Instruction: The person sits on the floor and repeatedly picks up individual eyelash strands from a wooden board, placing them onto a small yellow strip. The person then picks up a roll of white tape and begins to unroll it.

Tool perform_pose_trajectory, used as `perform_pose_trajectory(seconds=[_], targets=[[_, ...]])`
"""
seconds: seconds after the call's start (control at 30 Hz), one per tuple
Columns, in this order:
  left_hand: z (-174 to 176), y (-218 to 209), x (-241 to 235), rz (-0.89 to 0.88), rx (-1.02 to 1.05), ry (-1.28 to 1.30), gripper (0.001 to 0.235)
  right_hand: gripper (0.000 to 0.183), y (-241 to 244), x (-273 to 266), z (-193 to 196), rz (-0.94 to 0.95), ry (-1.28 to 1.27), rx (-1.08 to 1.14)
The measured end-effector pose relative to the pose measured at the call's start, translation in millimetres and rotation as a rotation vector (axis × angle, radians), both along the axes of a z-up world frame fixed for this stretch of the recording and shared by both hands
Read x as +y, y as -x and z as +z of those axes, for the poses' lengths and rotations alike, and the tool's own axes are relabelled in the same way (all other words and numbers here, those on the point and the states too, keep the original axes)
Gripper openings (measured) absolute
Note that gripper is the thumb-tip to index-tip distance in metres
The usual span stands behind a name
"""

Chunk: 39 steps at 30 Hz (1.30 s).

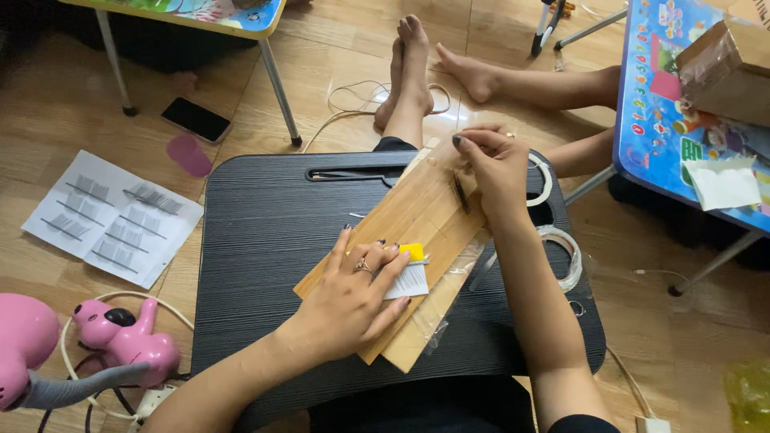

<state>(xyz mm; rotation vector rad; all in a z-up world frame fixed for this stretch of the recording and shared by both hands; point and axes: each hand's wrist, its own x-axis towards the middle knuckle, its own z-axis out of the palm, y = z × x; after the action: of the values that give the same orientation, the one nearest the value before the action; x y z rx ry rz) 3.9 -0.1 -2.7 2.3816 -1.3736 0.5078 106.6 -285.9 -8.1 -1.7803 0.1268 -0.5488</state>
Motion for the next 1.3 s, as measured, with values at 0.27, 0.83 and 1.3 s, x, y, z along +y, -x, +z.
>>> perform_pose_trajectory(seconds=[0.27,0.83,1.3], targets=[[3,0,1,-0.011,0.022,-0.011,0.056,0.01,-2,-9,-6,0.018,-0.067,-0.015],[1,1,0,-0.001,0.005,-0.025,0.056,0.003,0,-1,-6,-0.028,0.251,-0.016],[-3,0,0,-0.002,0.019,-0.009,0.057,0.003,1,4,0,-0.03,0.217,0.017]])
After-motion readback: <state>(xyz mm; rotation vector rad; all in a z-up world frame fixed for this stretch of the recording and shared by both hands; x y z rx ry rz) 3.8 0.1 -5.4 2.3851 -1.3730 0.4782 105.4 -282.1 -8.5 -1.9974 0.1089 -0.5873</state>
